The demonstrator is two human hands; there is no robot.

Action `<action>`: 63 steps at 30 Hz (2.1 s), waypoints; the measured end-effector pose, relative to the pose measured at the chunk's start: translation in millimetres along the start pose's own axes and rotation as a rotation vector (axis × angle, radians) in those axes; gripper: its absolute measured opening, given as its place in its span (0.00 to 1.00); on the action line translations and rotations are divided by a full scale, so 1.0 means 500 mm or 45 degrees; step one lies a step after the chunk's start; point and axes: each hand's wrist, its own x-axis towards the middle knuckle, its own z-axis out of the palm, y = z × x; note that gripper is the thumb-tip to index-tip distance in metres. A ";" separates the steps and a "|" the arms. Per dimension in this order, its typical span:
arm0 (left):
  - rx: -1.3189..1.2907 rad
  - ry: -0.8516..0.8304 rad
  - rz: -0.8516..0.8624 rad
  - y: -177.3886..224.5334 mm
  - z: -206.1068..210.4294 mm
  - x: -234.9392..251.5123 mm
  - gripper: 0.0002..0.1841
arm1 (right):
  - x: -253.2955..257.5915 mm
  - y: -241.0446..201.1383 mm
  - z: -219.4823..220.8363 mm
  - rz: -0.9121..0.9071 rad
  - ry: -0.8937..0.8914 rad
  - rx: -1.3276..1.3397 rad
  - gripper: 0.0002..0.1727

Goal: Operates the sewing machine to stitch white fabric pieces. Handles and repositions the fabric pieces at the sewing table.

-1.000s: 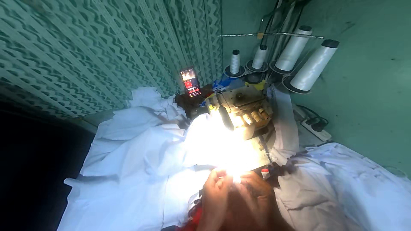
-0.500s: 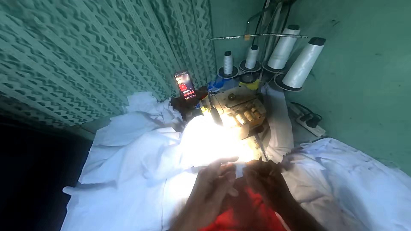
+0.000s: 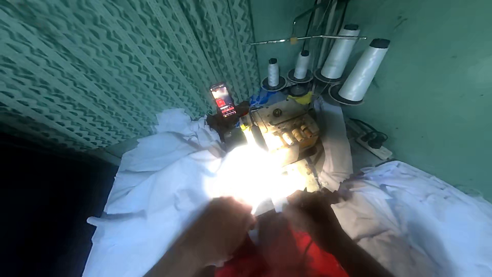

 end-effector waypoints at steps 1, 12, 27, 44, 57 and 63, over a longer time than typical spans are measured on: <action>-0.147 0.034 0.124 0.030 -0.009 -0.009 0.16 | 0.018 -0.008 0.007 0.027 -0.001 0.001 0.06; -0.219 0.226 0.319 0.094 -0.072 -0.008 0.13 | -0.004 -0.041 -0.022 0.024 -0.517 -0.303 0.17; -0.315 0.283 0.353 0.059 -0.050 -0.017 0.18 | -0.025 -0.038 -0.025 -0.070 -0.290 -0.415 0.21; 0.449 0.447 -0.133 -0.124 -0.155 -0.117 0.28 | 0.148 0.167 0.297 -0.035 -0.950 -1.086 0.34; 0.345 0.511 0.024 -0.085 -0.098 -0.148 0.25 | 0.176 0.049 0.081 -0.342 -0.320 -0.856 0.16; 0.366 0.492 0.143 -0.053 -0.133 -0.099 0.25 | 0.134 0.045 0.070 -0.370 -0.333 -0.809 0.15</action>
